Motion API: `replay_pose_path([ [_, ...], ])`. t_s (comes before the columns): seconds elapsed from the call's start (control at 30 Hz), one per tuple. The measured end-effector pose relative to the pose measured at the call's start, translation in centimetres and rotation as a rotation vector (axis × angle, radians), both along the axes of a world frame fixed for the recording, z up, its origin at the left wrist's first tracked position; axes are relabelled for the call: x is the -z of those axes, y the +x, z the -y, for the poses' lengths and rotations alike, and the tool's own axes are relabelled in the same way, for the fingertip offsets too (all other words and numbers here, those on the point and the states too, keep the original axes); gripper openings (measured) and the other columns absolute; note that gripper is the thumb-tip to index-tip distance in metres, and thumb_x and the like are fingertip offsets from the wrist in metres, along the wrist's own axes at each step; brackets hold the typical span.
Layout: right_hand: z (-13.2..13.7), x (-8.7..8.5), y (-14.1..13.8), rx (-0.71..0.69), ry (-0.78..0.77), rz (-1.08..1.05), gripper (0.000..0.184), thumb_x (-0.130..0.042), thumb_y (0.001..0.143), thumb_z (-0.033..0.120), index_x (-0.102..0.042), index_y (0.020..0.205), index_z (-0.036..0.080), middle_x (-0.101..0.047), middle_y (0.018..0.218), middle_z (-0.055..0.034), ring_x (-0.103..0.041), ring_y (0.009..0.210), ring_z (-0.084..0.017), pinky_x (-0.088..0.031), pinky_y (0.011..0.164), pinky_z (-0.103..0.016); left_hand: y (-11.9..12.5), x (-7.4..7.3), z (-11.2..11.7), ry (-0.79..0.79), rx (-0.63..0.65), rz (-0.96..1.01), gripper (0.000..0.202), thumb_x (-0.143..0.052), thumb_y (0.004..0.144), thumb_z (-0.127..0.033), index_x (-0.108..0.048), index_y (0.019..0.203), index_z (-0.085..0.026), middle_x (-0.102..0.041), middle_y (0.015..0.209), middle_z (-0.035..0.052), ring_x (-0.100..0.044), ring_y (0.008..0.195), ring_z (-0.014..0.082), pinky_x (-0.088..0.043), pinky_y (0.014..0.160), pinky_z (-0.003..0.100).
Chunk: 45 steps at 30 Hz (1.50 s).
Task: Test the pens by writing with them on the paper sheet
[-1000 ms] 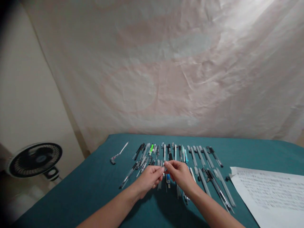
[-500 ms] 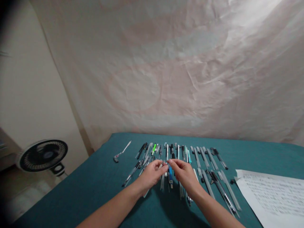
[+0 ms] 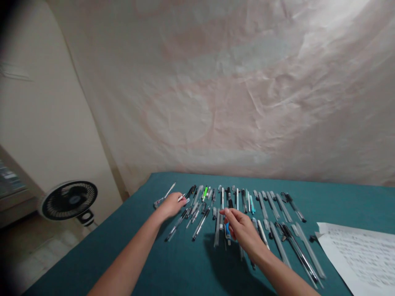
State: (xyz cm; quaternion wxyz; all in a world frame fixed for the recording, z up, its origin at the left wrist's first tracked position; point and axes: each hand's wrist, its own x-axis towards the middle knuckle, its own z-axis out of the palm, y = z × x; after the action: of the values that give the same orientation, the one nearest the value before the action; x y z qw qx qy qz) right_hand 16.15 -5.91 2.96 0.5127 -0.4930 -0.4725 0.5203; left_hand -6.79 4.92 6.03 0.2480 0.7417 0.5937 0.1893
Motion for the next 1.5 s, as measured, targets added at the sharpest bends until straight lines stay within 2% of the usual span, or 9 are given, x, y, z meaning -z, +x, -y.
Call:
replay_pose_path([
  [0.1, -0.1, 0.1, -0.1, 0.004, -0.017, 0.007, 0.043, -0.046, 0.075, 0.052, -0.060, 0.093, 0.016, -0.043, 0.061, 0.0033, -0.035, 0.043, -0.006, -0.029, 0.038, -0.019, -2.3, 1.4, -1.5, -0.082, -0.054, -0.139, 0.015, -0.058, 0.071, -0.024, -0.058, 0.063, -0.012, -0.060, 0.069, 0.0060, -0.055, 0.072, 0.0185, -0.038, 0.065, 0.029],
  [0.23, -0.1, 0.2, -0.1, 0.006, -0.014, 0.007, 0.041, -0.047, 0.074, 0.053, -0.060, 0.089, 0.016, -0.045, 0.061, 0.0032, -0.036, 0.043, -0.006, -0.030, 0.039, -0.019, -3.1, 3.0, -2.0, -0.177, -0.070, -0.214, 0.023, -0.053, 0.077, -0.033, -0.057, 0.071, -0.012, -0.058, 0.069, 0.0003, -0.054, 0.063, 0.0116, -0.042, 0.063, 0.028],
  [0.4, -0.2, 0.5, 0.0, 0.000, -0.011, 0.023, 0.041, -0.046, 0.075, 0.053, -0.060, 0.086, 0.016, -0.046, 0.061, 0.0029, -0.036, 0.042, -0.006, -0.030, 0.038, -0.020, -3.3, 3.1, -1.9, -0.219, -0.061, -0.144, 0.025, -0.064, 0.062, -0.031, -0.056, 0.045, -0.015, -0.048, 0.040, -0.0018, -0.048, 0.047, 0.0121, -0.032, 0.051, 0.024],
  [0.57, -0.3, 0.9, 0.0, -0.017, 0.006, 0.013, 0.040, -0.045, 0.076, 0.051, -0.060, 0.085, 0.015, -0.046, 0.062, 0.0022, -0.037, 0.043, -0.006, -0.029, 0.038, -0.019, -3.4, 1.3, -1.5, -0.224, -0.029, 0.088, 0.029, -0.061, 0.063, -0.036, -0.057, 0.046, -0.014, -0.045, 0.037, -0.0021, -0.040, 0.042, 0.0098, -0.026, 0.047, 0.023],
  [0.77, -0.2, 0.6, -0.4, -0.056, -0.012, 0.037, 0.039, -0.046, 0.076, 0.052, -0.059, 0.078, 0.015, -0.050, 0.061, 0.0021, -0.039, 0.043, -0.006, -0.030, 0.038, -0.017, 1.0, -0.9, 0.8, -0.293, 0.157, 0.568, 0.040, -0.042, 0.078, -0.045, -0.057, 0.095, -0.012, -0.060, 0.076, 0.0042, -0.040, 0.047, 0.0054, -0.029, 0.046, 0.019],
  [0.97, 0.5, 0.9, -1.7, -0.258, 0.016, 0.109, 0.040, -0.043, 0.077, 0.052, -0.057, 0.079, 0.015, -0.054, 0.061, 0.0014, -0.044, 0.043, -0.007, -0.033, 0.036, -0.016, 7.3, 0.9, 5.0, -0.391, 0.252, 0.958, 0.033, -0.041, 0.082, -0.041, -0.049, 0.099, -0.013, -0.058, 0.083, 0.0067, -0.054, 0.068, 0.0094, -0.041, 0.063, 0.022],
  [1.1, 0.7, 1.5, -2.3, -0.306, 0.030, 0.156, 0.043, -0.038, 0.080, 0.053, -0.055, 0.073, 0.013, -0.045, 0.048, 0.0043, -0.042, 0.040, -0.006, -0.031, 0.036, -0.015, 8.9, 2.1, 6.5, -0.596, 0.263, 1.339, 0.026, -0.051, 0.078, -0.036, -0.052, 0.093, -0.014, -0.060, 0.087, 0.0072, -0.058, 0.078, 0.0143, -0.043, 0.065, 0.024],
  [1.33, 0.7, 2.0, -2.1, -0.284, 0.059, 0.175, 0.038, -0.036, 0.082, 0.049, -0.053, 0.082, 0.015, -0.056, 0.067, -0.0003, -0.040, 0.041, -0.005, -0.030, 0.035, -0.016, 7.9, 2.1, 5.4, -0.555, 0.200, 1.395, 0.028, -0.053, 0.078, -0.034, -0.059, 0.095, -0.012, -0.064, 0.089, 0.0092, -0.060, 0.079, 0.0147, -0.043, 0.074, 0.026],
  [1.5, 0.3, 2.6, -1.7, -0.245, 0.091, 0.196, 0.037, -0.041, 0.081, 0.049, -0.053, 0.075, 0.014, -0.049, 0.057, 0.0025, -0.037, 0.041, -0.005, -0.028, 0.038, -0.017, 7.4, 2.6, 4.7, -0.516, 0.217, 1.370, 0.022, -0.057, 0.076, -0.030, -0.062, 0.084, -0.010, -0.064, 0.089, 0.0089, -0.059, 0.083, 0.0147, -0.042, 0.081, 0.027],
])
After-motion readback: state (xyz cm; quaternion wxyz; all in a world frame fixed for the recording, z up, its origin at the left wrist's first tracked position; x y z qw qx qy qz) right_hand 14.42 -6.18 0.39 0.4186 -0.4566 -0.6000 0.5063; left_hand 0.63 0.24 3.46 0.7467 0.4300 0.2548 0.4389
